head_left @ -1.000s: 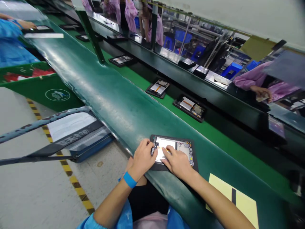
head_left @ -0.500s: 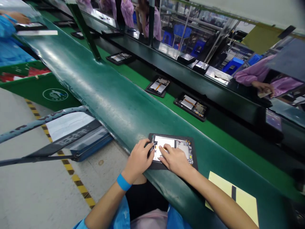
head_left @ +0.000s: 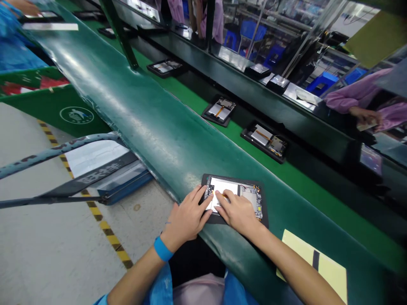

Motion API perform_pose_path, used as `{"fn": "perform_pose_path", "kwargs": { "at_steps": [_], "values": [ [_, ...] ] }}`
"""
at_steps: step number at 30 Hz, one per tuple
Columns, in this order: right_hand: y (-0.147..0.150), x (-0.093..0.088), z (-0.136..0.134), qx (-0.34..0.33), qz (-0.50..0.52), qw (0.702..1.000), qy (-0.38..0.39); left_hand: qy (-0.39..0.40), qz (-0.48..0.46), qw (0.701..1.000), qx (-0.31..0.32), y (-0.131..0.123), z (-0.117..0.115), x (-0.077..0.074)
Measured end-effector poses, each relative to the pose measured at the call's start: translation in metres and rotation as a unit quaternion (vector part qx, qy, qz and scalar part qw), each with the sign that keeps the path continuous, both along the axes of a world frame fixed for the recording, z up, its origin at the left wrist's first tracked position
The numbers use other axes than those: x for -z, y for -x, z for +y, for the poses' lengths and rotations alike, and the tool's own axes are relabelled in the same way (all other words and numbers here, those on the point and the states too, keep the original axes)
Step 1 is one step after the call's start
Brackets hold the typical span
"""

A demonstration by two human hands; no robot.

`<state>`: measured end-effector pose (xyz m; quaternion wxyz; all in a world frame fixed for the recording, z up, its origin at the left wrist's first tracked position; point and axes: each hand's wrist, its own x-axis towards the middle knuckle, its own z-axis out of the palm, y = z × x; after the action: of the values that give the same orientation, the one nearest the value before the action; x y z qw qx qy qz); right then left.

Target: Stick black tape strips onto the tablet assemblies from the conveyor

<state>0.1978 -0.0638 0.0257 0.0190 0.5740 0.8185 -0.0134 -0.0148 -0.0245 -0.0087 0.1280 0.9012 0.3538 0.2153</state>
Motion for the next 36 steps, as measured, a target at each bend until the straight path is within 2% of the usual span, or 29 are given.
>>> {"fn": "perform_pose_path", "kwargs": {
  "at_steps": [10,19,26,31,36],
  "values": [
    [-0.003,0.0,0.0,-0.014,0.004,1.0,0.001,0.022,0.009,1.0,-0.001,-0.001,-0.002,-0.005],
    [-0.004,0.001,-0.002,-0.034,-0.017,0.999,-0.022,-0.001,0.041,0.999,0.007,-0.002,0.0,-0.012],
    [-0.003,-0.009,0.003,-0.082,-0.04,0.995,-0.041,-0.032,0.056,0.998,0.003,-0.004,-0.001,-0.011],
    [-0.002,-0.017,0.007,-0.119,-0.057,0.988,-0.078,-0.036,0.06,0.998,0.001,-0.005,0.0,-0.018],
    [-0.001,-0.02,0.008,-0.141,-0.082,0.985,-0.058,-0.053,0.065,0.996,0.004,-0.006,0.001,-0.021]
  ]
}}
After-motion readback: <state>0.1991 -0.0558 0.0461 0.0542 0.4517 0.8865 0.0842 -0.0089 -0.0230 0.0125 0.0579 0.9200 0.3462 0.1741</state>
